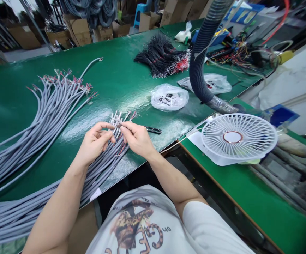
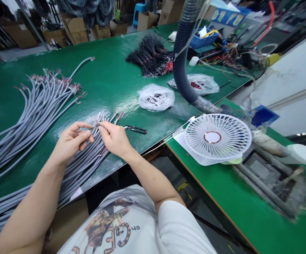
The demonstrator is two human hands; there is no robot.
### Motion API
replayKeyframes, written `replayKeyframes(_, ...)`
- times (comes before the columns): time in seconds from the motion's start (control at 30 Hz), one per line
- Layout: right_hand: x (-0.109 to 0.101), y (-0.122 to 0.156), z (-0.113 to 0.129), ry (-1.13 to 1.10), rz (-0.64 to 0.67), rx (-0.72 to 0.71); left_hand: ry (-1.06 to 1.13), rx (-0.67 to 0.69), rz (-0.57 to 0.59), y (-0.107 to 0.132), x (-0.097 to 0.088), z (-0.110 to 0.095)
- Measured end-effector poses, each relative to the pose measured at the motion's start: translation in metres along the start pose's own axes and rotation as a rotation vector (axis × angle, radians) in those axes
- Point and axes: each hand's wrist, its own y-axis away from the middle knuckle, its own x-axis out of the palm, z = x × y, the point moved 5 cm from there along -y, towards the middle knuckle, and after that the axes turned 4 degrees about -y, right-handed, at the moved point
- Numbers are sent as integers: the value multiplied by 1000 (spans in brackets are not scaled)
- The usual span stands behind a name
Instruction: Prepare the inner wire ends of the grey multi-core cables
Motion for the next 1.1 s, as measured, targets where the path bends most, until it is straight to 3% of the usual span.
replayKeyframes(0.33,-5,9,20,172,11,-55,-281,162,-121,1,5,2)
replayKeyframes(0.5,-16,2,11,199,-61,-60,-409,321,-198,6,5,-11)
replayKeyframes(0.67,-43,-9,-9,18,-272,11,-192,189,-98,2,4,-4)
replayKeyframes(0.83,-21,-5,-15,-375,-36,198,76,62,-132,-1,0,3)
replayKeyframes(0.97,9,1,-15,-574,140,324,99,68,-158,-1,1,1)
replayKeyframes(1.1,25,-2,-15,-836,247,426,103,70,-156,-1,1,0)
